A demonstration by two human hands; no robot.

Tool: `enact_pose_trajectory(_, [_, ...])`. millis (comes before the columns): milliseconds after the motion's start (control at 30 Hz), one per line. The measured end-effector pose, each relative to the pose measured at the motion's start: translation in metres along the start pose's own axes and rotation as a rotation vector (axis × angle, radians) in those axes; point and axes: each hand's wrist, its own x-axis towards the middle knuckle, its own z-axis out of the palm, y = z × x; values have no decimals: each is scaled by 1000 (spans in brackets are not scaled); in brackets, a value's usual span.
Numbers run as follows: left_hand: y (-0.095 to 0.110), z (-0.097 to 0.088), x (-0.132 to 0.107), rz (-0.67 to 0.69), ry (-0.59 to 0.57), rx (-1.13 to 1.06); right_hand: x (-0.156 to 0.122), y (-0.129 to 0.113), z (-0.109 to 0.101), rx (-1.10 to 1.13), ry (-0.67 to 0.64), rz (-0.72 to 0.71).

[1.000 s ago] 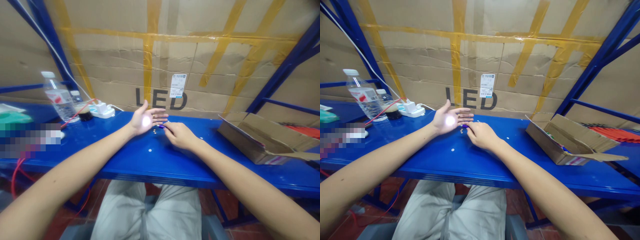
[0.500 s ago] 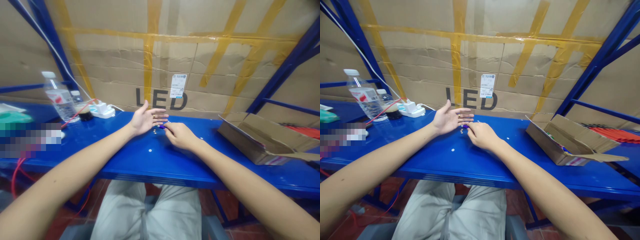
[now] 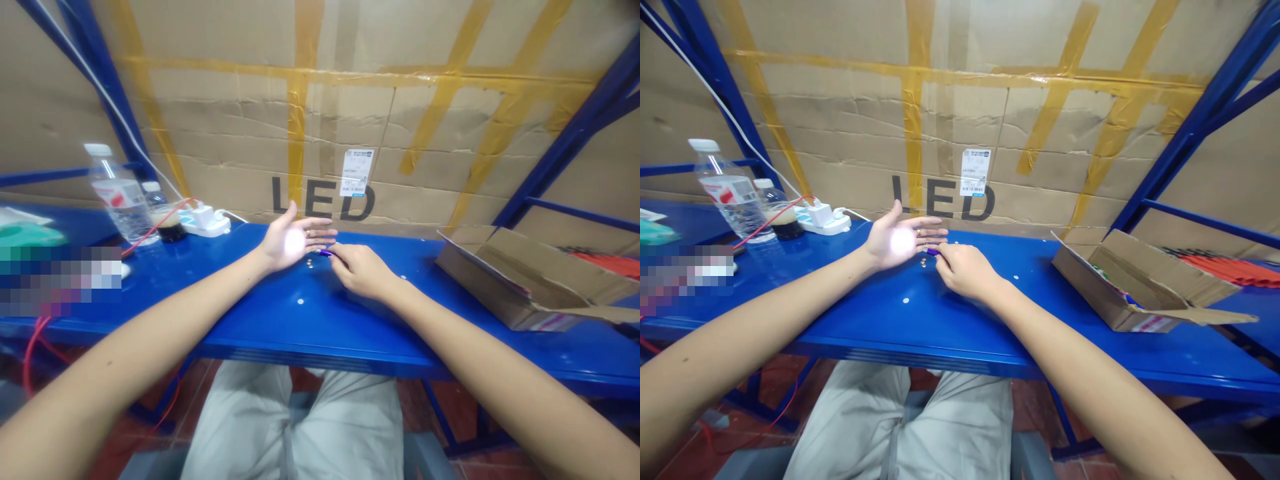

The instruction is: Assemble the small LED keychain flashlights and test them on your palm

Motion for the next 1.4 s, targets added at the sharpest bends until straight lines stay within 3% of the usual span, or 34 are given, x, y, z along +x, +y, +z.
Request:
enact_pose_trajectory(800, [0, -1, 0, -9, -16, -9, 0, -1, 0, 17, -13, 20])
enact_pose_trajectory(1400, [0, -1, -1, -20, -23, -28, -1, 1, 1, 6, 99, 29])
